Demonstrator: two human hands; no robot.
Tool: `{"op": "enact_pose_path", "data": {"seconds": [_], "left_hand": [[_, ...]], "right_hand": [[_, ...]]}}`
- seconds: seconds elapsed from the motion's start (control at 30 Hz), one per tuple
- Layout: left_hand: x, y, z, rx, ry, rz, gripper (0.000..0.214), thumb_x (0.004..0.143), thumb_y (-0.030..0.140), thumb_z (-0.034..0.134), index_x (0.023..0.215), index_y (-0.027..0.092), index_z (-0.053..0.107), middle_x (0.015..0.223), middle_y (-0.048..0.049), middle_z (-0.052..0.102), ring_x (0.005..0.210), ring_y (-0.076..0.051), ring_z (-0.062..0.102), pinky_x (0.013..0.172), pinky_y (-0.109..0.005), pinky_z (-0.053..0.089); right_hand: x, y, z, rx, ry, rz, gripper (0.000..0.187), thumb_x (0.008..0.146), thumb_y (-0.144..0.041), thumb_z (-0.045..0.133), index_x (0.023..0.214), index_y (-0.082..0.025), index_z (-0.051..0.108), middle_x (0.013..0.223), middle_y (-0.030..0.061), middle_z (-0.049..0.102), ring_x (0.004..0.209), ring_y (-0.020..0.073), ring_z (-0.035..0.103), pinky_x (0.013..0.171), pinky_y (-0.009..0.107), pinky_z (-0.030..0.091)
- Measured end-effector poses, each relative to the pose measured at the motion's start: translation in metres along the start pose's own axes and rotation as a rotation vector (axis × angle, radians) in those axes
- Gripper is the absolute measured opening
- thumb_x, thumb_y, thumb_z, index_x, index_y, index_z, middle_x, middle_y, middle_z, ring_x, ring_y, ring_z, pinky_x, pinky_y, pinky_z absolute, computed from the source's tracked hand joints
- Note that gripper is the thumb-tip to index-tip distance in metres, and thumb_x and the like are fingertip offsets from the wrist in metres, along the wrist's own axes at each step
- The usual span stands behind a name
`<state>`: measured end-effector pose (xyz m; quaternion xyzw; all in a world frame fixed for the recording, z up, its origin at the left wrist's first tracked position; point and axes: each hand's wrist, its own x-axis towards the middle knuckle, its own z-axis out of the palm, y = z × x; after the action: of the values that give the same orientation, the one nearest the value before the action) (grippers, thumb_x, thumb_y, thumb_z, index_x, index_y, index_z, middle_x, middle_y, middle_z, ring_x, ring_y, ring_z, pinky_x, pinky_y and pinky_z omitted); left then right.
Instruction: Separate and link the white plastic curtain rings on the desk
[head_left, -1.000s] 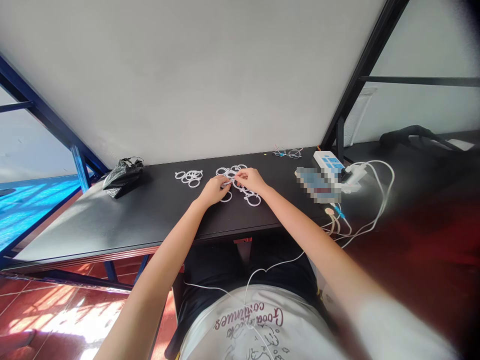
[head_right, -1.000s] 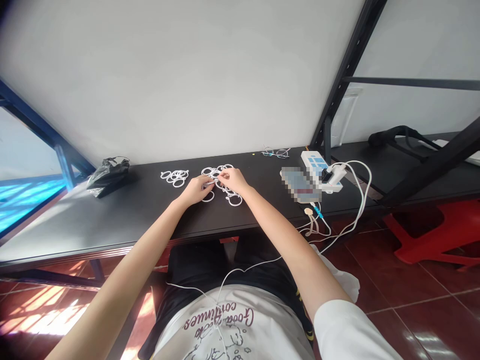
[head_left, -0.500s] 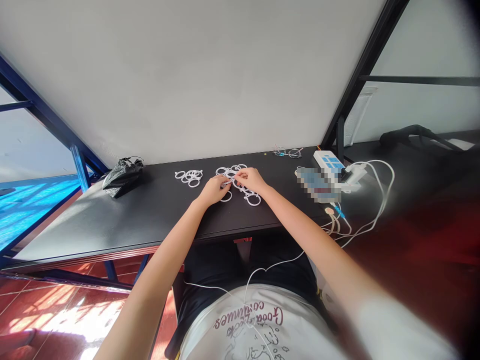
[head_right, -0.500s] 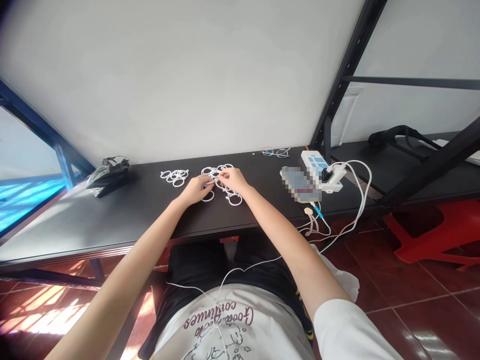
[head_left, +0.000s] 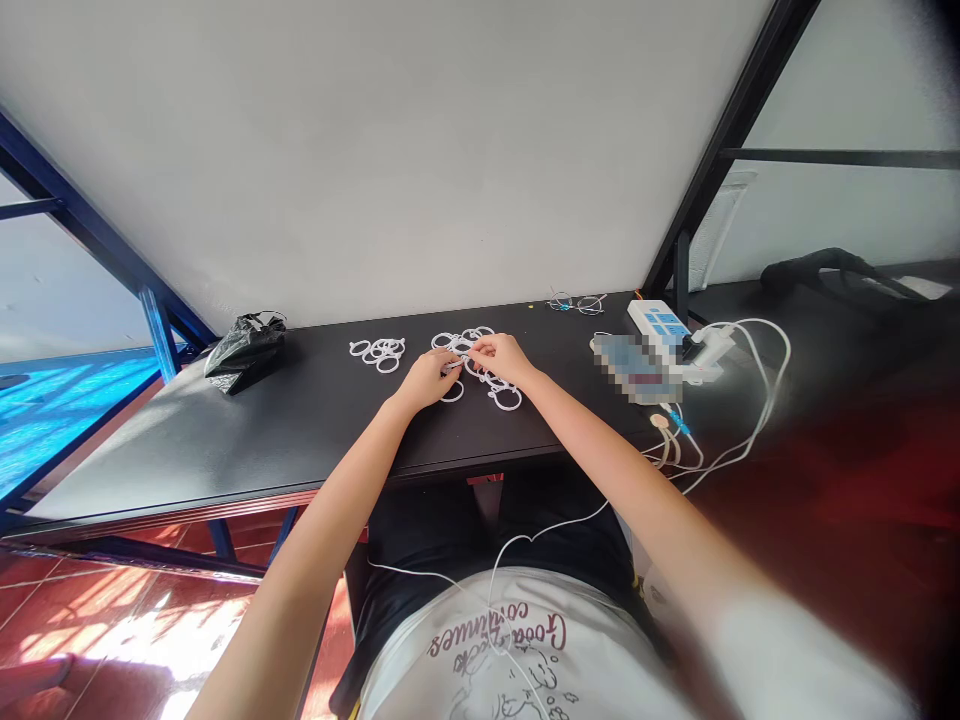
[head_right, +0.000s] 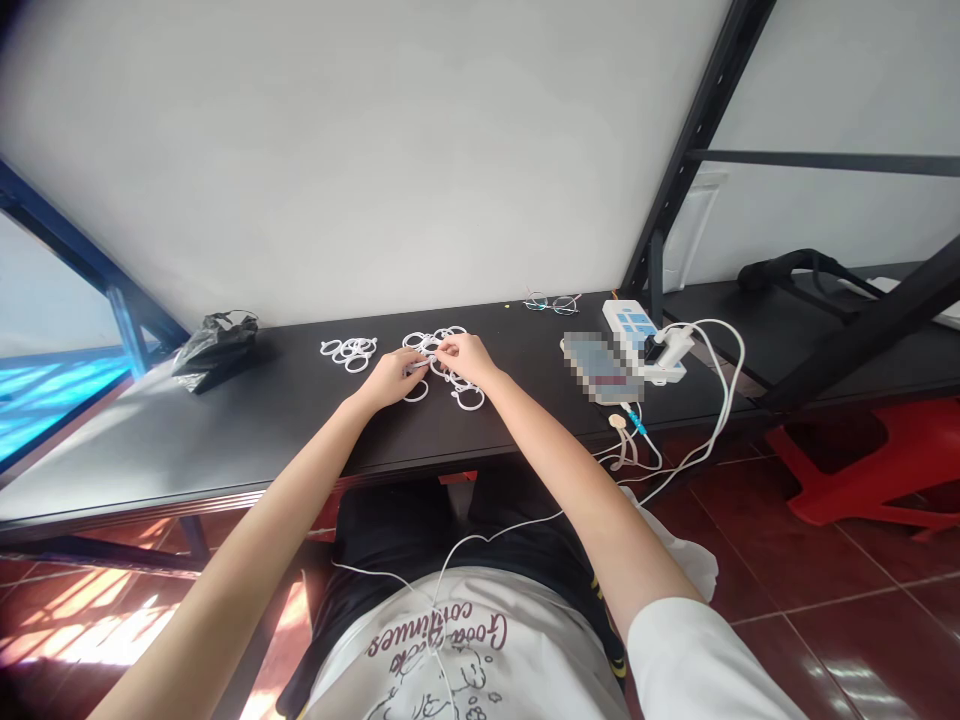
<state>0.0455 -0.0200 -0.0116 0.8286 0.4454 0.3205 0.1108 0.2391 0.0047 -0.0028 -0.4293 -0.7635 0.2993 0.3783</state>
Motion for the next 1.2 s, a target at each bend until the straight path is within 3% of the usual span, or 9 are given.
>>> {"op": "enact_pose_path", "data": {"seconds": [1.2], "left_hand": [[-0.0003,-0.0024,0.0003,0.008,-0.002,0.028,0.019,0.087,0.026,0.051,0.085,0.019,0.068,0.086,-0.0058,0.065,0.08,-0.019,0.059,0.074,-0.031,0.047]], "right_hand": [[0.0004,0.0011,0.0017,0.017,0.0,0.008,0.015,0.082,-0.023,0.058,0.076,-0.015,0.069,0.064,0.0036,0.07,0.056,0.014,0.063,0.055,0.024,0.049]]}}
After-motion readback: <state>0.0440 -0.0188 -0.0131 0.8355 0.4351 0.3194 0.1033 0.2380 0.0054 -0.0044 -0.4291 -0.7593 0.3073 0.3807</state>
